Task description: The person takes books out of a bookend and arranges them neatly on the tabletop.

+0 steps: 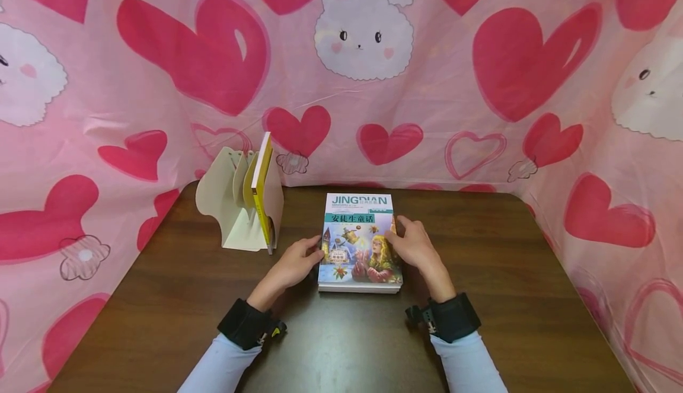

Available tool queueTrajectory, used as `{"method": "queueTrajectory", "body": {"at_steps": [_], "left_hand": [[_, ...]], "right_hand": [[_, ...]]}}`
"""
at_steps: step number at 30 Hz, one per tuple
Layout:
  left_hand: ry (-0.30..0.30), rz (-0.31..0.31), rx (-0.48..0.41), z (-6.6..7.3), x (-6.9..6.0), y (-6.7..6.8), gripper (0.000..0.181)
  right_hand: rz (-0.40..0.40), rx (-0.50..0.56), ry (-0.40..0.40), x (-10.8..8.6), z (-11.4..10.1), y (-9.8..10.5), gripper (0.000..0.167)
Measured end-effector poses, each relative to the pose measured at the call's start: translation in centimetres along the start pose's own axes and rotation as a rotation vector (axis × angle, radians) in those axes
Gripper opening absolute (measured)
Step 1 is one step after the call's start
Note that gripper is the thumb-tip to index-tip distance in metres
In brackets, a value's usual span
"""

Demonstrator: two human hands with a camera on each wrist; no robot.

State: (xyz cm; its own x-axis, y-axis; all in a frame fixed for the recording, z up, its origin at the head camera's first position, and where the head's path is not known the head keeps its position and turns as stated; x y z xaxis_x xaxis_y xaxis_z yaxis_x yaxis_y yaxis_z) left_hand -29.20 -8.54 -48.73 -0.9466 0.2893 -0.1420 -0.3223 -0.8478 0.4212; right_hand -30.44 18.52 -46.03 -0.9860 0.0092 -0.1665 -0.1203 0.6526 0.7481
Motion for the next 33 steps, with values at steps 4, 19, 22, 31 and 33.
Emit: {"method": "queueTrajectory", "body": {"at_steps": [4,19,22,31,33], "left_hand": [[-0.045,0.063,0.003,0.5,-0.8,0.7,0.041],[-0.348,0.57,-0.001,3.7,-5.2,5.7,0.014],[-0.359,0.601,0.015,3.5,-5.9,6.3,0.016],[-0.319,0.73,0.075,1.7,-6.4,8.3,0.017],[-0.295,0.749,0.102,1.3,-6.2,8.7,0.023]], "right_hand": [[0.041,0.014,0.01,-0.2,-0.3,0.5,0.065],[-0.003,0.077,0.168,-0.8,-3.0,0.2,0.044],[-0.018,0.079,0.187,-1.0,-3.2,0.0,0.042],[-0.023,0.084,0.206,-1.2,-3.0,-0.2,0.035],[-0.028,0.083,0.211,-1.2,-3.0,-0.3,0.035]]}}
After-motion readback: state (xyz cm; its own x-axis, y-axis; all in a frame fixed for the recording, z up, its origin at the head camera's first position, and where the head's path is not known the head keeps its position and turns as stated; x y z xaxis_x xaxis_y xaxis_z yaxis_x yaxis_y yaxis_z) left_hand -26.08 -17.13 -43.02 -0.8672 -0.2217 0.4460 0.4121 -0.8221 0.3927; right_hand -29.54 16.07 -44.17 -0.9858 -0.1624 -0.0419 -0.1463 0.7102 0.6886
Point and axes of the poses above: each hand's wrist, its own x-axis towards the middle knuckle, its own y-axis out of the back of the hand, z = x × y, the point moved 7 cm from there along x, towards the middle knuckle, and after that the axes turned 7 degrees about -x, right-handed, at the moved point
